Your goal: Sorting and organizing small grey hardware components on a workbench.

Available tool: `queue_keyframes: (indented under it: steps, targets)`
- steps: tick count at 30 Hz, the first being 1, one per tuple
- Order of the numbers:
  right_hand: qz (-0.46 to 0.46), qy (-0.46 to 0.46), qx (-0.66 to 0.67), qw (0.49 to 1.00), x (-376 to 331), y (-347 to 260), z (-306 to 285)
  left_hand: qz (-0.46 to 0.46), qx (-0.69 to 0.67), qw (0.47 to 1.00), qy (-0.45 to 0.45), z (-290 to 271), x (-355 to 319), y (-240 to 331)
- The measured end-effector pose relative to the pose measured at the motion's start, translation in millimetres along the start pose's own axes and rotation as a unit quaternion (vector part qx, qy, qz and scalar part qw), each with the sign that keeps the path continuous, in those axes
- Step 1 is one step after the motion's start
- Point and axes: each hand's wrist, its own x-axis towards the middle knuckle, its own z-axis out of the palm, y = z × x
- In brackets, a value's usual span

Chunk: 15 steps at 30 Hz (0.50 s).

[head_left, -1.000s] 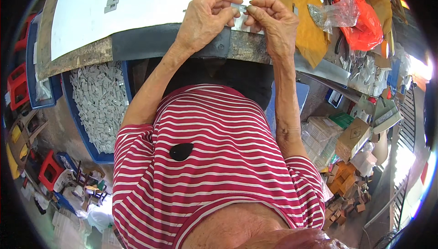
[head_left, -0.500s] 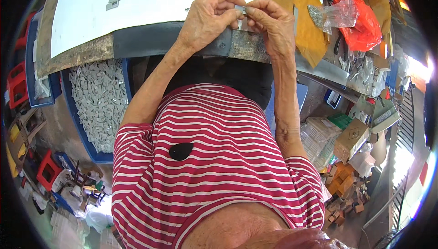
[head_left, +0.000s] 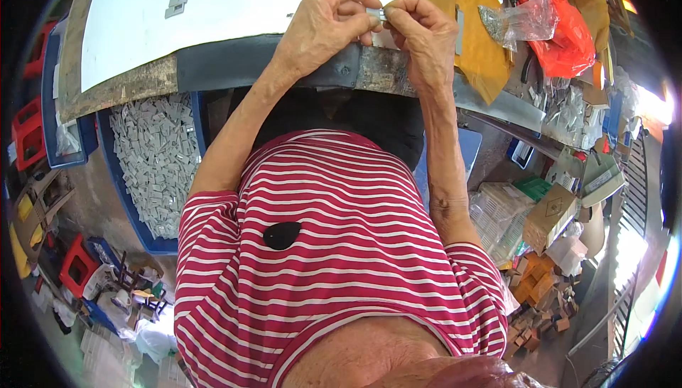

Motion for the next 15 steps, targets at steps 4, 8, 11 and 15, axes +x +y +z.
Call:
queue_keyframes:
  steps: [4, 8, 11, 15]
  targets:
    - [0.009, 0.010, 0.001, 1.000, -0.9, -0.1, -3.0, 0.012, 0.058, 0.998, 0.009, 5.4, -1.6, 0.4]
    - [0.023, -0.018, 0.082, 0.996, -0.3, 9.0, -10.4, 0.039, 0.095, 0.994, 0.047, 8.8, -1.6, -3.4]
    - [0.023, -0.027, 0.100, 0.994, -0.4, 11.9, -12.5, 0.057, 0.134, 0.987, 0.061, 10.6, -1.4, -4.7]
    - [0.022, -0.028, 0.105, 0.994, -0.2, 12.9, -12.8, 0.038, 0.195, 0.979, 0.045, 8.9, -1.3, 1.9]
